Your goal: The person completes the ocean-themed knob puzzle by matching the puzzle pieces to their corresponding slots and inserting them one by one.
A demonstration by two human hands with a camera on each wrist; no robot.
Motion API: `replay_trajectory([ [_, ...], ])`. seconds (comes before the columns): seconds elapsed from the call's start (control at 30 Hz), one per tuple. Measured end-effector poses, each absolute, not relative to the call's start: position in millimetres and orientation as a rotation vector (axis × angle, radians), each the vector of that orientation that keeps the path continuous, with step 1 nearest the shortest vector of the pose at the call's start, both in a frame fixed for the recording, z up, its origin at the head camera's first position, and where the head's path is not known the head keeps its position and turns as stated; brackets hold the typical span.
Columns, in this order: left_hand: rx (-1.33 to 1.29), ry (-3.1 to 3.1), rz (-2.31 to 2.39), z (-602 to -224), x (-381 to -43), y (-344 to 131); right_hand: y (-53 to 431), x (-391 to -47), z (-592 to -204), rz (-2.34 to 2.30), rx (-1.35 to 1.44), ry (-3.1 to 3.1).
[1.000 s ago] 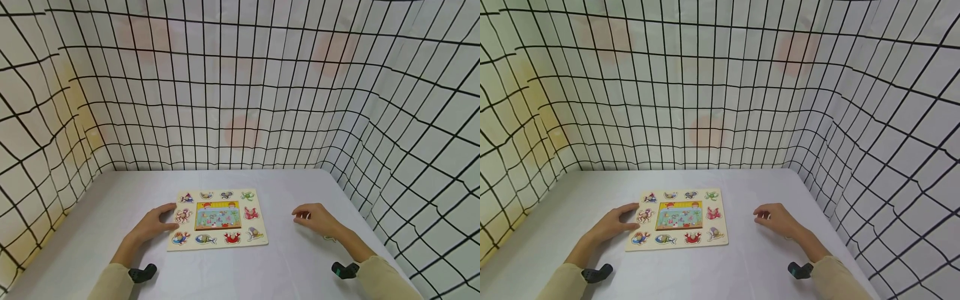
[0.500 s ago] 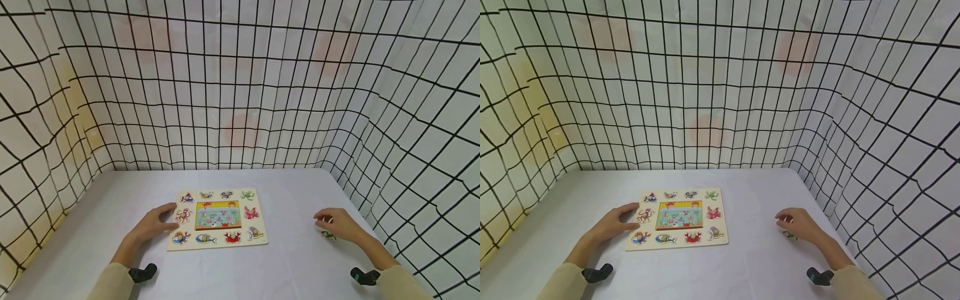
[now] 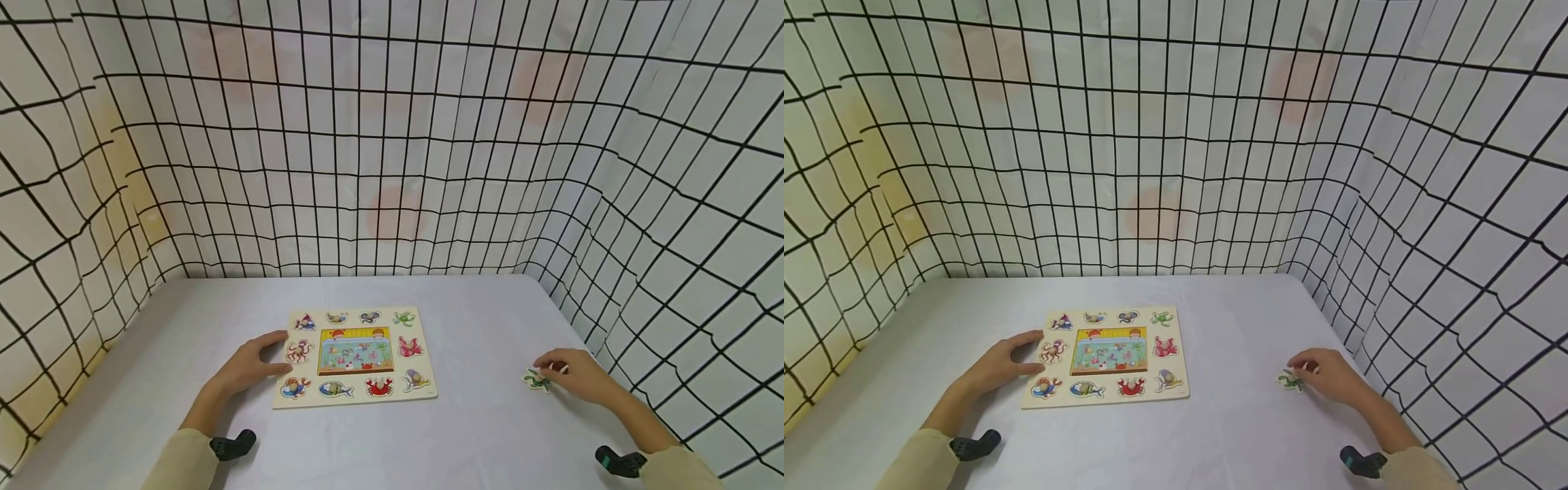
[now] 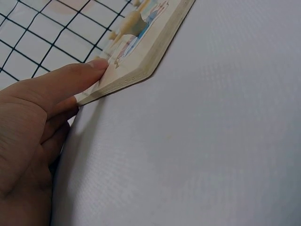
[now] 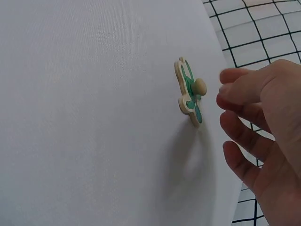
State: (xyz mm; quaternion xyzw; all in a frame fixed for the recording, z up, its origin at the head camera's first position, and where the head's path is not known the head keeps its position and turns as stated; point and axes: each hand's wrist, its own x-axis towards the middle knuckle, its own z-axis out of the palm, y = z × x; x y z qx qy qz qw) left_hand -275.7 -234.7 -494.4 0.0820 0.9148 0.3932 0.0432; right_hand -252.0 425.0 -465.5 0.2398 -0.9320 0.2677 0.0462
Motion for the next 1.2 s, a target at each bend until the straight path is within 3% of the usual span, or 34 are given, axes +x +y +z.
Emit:
replay_trajectory([
  [0.37,0.256,2.793,1.211,-492,-277,-234,426,-260,-470,0.902,1.017,-2.904],
  [1.2,0.231,2.782,1.213,-495,-276,-234,373,-288,-448,0.736,0.763,-2.946],
])
